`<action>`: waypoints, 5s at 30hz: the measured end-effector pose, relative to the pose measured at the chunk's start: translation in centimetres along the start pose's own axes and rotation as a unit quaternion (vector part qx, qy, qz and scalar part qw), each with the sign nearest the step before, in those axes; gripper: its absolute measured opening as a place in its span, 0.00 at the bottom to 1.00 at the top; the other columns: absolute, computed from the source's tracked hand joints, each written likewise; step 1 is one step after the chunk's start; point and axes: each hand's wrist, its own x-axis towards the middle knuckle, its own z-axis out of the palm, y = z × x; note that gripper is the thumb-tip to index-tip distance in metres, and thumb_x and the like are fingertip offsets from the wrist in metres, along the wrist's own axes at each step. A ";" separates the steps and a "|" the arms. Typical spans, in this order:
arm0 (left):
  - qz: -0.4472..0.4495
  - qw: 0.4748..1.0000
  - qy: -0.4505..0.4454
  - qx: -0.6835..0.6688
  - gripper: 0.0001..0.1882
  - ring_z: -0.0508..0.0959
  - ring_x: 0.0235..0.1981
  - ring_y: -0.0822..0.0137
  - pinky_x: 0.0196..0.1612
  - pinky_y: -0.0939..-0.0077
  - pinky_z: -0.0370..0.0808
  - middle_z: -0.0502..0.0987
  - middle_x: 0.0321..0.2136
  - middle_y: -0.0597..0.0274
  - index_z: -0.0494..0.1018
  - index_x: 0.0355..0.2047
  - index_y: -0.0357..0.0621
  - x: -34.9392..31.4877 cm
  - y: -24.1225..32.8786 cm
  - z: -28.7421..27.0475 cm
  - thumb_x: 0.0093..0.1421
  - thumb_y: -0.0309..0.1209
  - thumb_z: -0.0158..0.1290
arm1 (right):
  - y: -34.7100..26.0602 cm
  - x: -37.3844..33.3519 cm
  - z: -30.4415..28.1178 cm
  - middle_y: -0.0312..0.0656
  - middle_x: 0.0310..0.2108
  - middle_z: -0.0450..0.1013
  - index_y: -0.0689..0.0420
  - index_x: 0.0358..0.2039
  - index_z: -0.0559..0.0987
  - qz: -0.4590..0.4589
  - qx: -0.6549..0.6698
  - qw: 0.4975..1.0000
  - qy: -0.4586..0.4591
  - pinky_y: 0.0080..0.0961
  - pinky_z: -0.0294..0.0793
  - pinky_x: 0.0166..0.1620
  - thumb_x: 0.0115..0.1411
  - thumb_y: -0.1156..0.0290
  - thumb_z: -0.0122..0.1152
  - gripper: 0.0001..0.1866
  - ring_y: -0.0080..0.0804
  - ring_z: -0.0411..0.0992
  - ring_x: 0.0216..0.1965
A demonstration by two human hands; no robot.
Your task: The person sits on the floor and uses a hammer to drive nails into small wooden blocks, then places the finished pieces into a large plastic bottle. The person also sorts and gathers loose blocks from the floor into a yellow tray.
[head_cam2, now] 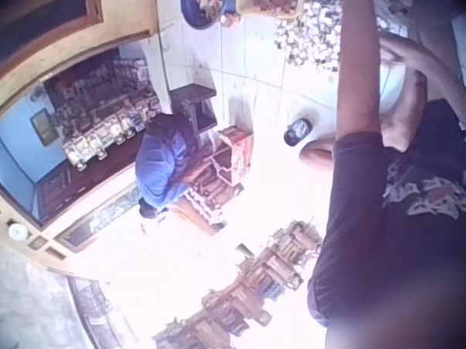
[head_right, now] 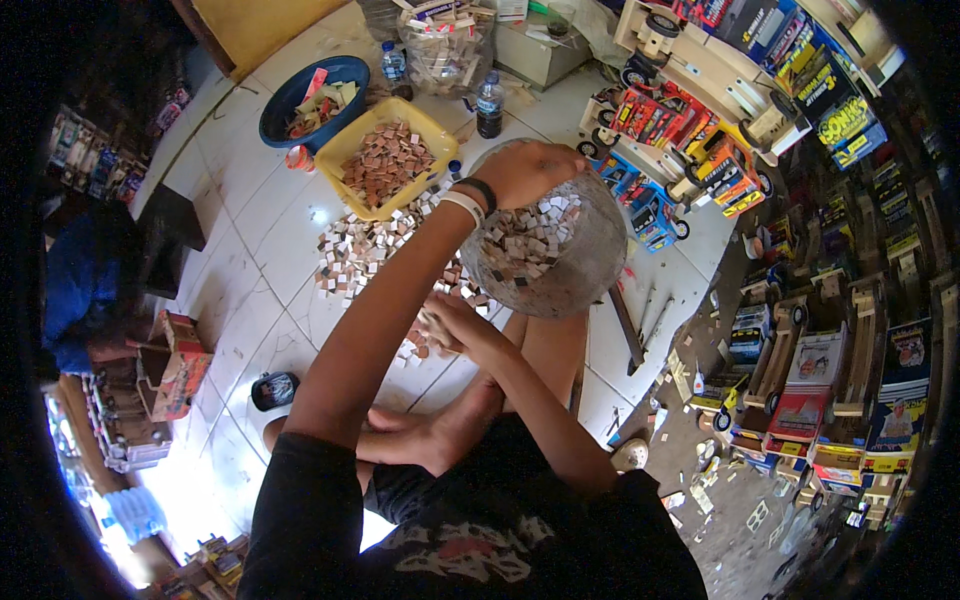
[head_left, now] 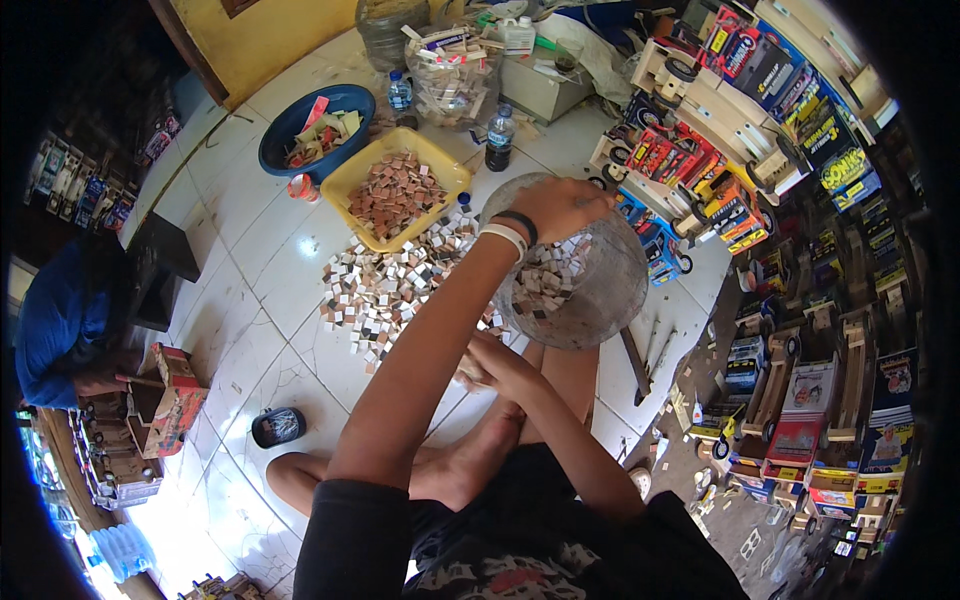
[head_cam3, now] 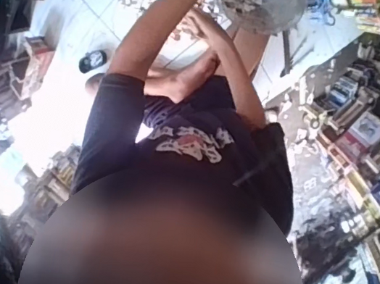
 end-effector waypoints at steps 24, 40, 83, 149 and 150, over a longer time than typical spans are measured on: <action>0.081 0.995 -0.033 -0.048 0.23 0.83 0.53 0.56 0.61 0.67 0.73 0.84 0.51 0.47 0.81 0.55 0.44 0.3 -0.9 -0.7 0.74 0.46 0.48 | -12.5 8.8 -17.2 0.52 0.49 0.82 0.59 0.50 0.84 0.005 -0.583 0.760 0.287 0.41 0.79 0.55 0.53 0.49 0.68 0.31 0.49 0.82 0.47; 0.064 0.998 -0.003 -0.020 0.21 0.81 0.54 0.44 0.60 0.58 0.75 0.83 0.53 0.52 0.84 0.51 0.52 -1.1 0.8 0.0 0.73 0.47 0.46 | -8.3 2.2 -15.1 0.49 0.50 0.82 0.54 0.56 0.81 -0.032 -0.627 0.777 0.049 0.39 0.81 0.53 0.39 0.49 0.83 0.43 0.45 0.81 0.50; 0.073 0.995 -0.051 -0.045 0.25 0.81 0.55 0.46 0.63 0.60 0.73 0.84 0.51 0.51 0.82 0.56 0.57 1.0 -1.9 -0.8 0.72 0.54 0.47 | -7.1 -5.9 -12.1 0.42 0.45 0.74 0.48 0.59 0.76 -0.157 0.384 0.909 -0.021 0.07 0.60 0.15 0.70 0.64 0.60 0.18 0.27 0.71 0.35; 0.137 0.991 0.001 0.004 0.25 0.81 0.45 0.41 0.53 0.54 0.76 0.83 0.45 0.42 0.83 0.52 0.50 -3.6 -1.2 -0.8 0.78 0.46 0.37 | -5.8 2.2 -13.0 0.53 0.52 0.80 0.53 0.58 0.79 -0.038 -0.769 0.638 0.035 0.46 0.79 0.56 0.34 0.58 0.79 0.45 0.55 0.80 0.52; 0.108 0.994 -0.025 0.011 0.25 0.81 0.46 0.41 0.54 0.55 0.76 0.83 0.46 0.43 0.83 0.52 0.50 -3.7 -1.2 -0.8 0.78 0.47 0.37 | -5.3 1.7 -13.2 0.53 0.52 0.80 0.52 0.59 0.79 -0.071 -0.758 0.646 0.053 0.46 0.79 0.56 0.34 0.58 0.79 0.45 0.55 0.80 0.51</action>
